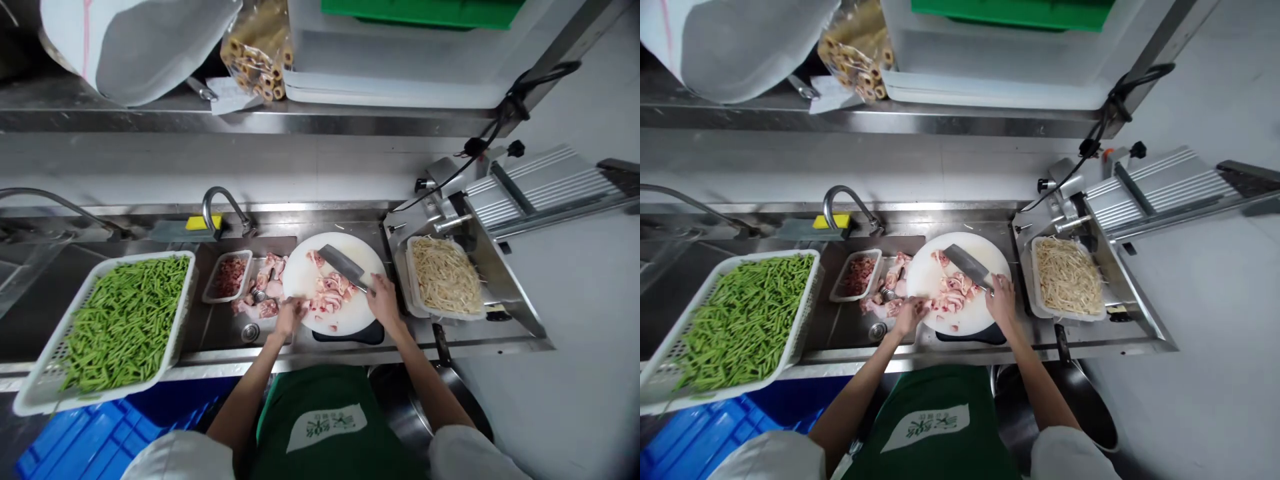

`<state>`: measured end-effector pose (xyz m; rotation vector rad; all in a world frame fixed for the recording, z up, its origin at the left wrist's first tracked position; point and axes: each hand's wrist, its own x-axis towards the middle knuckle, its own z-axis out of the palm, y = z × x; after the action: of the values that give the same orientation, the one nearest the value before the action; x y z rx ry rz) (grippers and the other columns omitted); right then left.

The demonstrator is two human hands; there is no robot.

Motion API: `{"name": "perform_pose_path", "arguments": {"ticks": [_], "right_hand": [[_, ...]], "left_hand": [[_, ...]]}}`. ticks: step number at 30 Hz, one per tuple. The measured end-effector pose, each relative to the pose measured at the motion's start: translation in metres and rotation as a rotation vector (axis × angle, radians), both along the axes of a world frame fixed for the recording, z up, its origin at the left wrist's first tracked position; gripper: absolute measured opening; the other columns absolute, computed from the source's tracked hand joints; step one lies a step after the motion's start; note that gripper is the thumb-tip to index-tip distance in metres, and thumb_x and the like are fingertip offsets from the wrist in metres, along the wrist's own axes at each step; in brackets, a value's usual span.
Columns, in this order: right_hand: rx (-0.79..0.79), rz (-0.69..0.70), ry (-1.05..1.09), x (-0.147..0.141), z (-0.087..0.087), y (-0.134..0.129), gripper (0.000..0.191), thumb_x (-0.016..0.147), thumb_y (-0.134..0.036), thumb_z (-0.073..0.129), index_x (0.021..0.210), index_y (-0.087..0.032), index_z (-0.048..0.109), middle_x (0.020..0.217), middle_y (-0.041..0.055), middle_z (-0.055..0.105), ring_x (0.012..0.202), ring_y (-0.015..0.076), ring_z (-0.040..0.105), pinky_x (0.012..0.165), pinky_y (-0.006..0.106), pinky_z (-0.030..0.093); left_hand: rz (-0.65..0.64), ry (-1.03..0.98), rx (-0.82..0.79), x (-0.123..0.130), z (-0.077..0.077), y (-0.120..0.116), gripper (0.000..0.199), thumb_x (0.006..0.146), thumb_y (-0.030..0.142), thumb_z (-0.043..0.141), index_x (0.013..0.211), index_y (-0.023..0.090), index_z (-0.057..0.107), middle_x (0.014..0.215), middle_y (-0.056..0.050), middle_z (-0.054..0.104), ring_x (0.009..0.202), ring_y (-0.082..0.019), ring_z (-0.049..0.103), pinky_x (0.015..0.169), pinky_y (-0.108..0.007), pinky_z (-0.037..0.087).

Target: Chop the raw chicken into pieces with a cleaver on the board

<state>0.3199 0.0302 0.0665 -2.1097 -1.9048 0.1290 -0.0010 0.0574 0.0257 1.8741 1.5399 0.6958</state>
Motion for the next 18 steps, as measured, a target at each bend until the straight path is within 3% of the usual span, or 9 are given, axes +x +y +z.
{"name": "perform_pose_path", "arguments": {"ticks": [2,4,7,10,13,16,18], "right_hand": [[-0.143,-0.033,-0.032,-0.009,-0.005,-0.001,0.053,0.093,-0.024,0.054,0.146,-0.021,0.049,0.144,0.0147,0.05,0.129,0.0294,0.046,0.106,0.042,0.039],[-0.274,-0.034,-0.072,-0.017,-0.01,0.001,0.057,0.093,-0.02,0.05,0.149,-0.022,0.043,0.144,0.0139,0.05,0.127,0.0278,0.047,0.104,0.039,0.038],[-0.34,0.008,-0.126,-0.021,-0.014,0.016,0.054,0.093,-0.015,0.047,0.147,-0.019,0.045,0.138,0.0151,0.055,0.125,0.0265,0.048,0.103,0.036,0.038],[-0.379,0.004,-0.107,-0.018,-0.009,0.031,0.05,0.09,-0.013,0.049,0.14,-0.017,0.049,0.127,0.0144,0.062,0.115,0.0253,0.057,0.097,0.034,0.042],[-0.352,-0.039,-0.047,-0.018,0.005,0.029,0.051,0.09,-0.016,0.049,0.14,-0.018,0.046,0.119,0.0128,0.066,0.099,0.023,0.065,0.087,0.031,0.046],[-0.212,-0.032,0.124,-0.029,0.025,-0.001,0.045,0.093,-0.022,0.047,0.137,-0.018,0.048,0.112,0.0113,0.07,0.096,0.0221,0.067,0.085,0.028,0.046],[-0.162,0.027,0.28,-0.043,0.038,-0.028,0.034,0.098,-0.03,0.041,0.125,-0.018,0.057,0.099,0.0097,0.073,0.09,0.0217,0.068,0.08,0.027,0.047]], "left_hand": [[-0.054,0.073,-0.008,0.006,-0.014,-0.002,0.02,0.071,0.013,0.063,0.09,0.018,0.067,0.091,-0.008,0.066,0.09,-0.023,0.061,0.086,-0.037,0.048],[-0.061,0.058,-0.027,0.005,-0.018,-0.004,0.018,0.071,0.011,0.059,0.087,0.018,0.064,0.087,-0.006,0.065,0.088,-0.022,0.059,0.085,-0.035,0.047],[0.006,-0.147,-0.08,-0.004,-0.017,-0.006,0.012,0.075,0.02,0.058,0.087,0.018,0.06,0.082,-0.003,0.063,0.076,-0.018,0.059,0.074,-0.031,0.048],[0.204,-0.378,-0.07,-0.024,-0.01,-0.015,0.025,0.077,0.036,0.064,0.093,0.018,0.06,0.083,-0.003,0.064,0.07,-0.016,0.059,0.067,-0.028,0.048],[0.483,-0.516,0.022,-0.059,0.001,-0.035,0.039,0.072,0.045,0.075,0.095,0.018,0.058,0.084,-0.002,0.064,0.074,-0.015,0.061,0.068,-0.026,0.05],[0.751,-0.571,0.146,-0.1,0.011,-0.065,0.044,0.068,0.047,0.079,0.09,0.019,0.055,0.082,0.0,0.061,0.073,-0.012,0.061,0.069,-0.024,0.051],[0.856,-0.561,0.164,-0.122,0.016,-0.084,0.044,0.068,0.049,0.079,0.087,0.019,0.053,0.08,0.001,0.061,0.071,-0.012,0.061,0.068,-0.025,0.052]]}}
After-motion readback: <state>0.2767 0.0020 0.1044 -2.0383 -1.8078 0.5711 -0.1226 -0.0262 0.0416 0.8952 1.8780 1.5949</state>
